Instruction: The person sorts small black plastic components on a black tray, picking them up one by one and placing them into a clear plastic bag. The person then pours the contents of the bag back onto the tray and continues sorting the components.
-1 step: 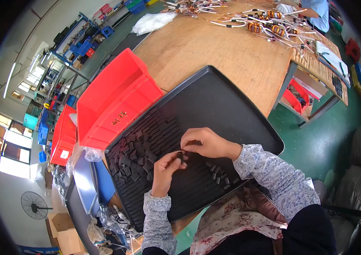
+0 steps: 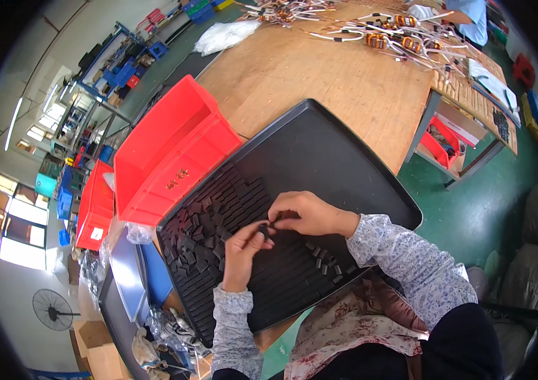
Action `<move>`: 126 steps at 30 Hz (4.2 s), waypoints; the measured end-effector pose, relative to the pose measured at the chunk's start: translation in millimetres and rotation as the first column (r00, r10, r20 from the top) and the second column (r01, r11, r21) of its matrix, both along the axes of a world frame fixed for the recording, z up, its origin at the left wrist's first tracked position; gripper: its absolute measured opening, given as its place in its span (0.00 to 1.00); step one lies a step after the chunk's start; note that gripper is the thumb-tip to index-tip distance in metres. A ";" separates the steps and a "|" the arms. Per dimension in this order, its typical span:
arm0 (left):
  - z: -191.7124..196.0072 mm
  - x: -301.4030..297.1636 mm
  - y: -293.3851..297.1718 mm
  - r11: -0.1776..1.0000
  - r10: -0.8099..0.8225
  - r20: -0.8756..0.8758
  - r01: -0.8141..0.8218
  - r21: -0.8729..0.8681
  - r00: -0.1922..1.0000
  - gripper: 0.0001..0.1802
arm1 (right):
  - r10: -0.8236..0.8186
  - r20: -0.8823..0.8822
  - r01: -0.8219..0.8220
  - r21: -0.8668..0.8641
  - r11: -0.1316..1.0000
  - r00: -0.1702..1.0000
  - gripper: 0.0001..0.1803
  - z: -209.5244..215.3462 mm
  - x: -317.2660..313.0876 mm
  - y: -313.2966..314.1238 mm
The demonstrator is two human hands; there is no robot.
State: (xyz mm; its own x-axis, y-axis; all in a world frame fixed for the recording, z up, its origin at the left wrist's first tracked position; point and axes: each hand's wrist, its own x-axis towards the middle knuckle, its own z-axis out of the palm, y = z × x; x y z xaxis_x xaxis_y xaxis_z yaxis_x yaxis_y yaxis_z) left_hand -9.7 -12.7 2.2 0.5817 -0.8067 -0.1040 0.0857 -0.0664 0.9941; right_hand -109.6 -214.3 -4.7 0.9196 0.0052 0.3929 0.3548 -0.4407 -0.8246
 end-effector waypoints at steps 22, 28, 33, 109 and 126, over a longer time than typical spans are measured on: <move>-15.4 110.7 -87.4 0.967 -0.093 0.921 -0.187 0.175 0.378 0.12 | -0.003 -0.120 0.020 0.136 0.990 0.993 0.10 -10.4 2.6 -12.2; 9.8 36.5 -55.7 0.999 -0.029 0.701 0.009 0.032 0.713 0.11 | -0.014 -0.196 0.123 0.554 0.823 0.980 0.10 -9.4 2.6 -17.9; -3.7 5.9 -35.2 0.999 -0.033 0.200 0.038 -0.022 0.979 0.06 | 0.059 -0.279 -0.020 0.142 0.990 0.958 0.13 -2.7 -5.3 -22.8; -10.7 129.7 -97.7 0.994 0.020 0.609 -0.079 0.070 0.793 0.16 | 0.294 0.206 -0.275 0.937 0.217 0.933 0.13 25.6 -9.0 -21.7; -16.1 122.8 -94.5 0.966 -0.174 0.948 -0.143 0.217 0.265 0.12 | 0.318 0.317 -0.420 0.841 0.342 0.894 0.08 27.4 -19.7 -22.6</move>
State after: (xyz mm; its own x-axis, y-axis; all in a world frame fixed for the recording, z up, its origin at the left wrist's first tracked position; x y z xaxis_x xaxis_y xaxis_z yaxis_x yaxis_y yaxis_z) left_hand 113.1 -107.2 -13.9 0.3684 -0.8603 0.3523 -0.9159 -0.2709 0.2961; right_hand -129.3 -237.0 22.8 0.8820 -0.0532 0.4682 0.3710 0.6911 -0.6203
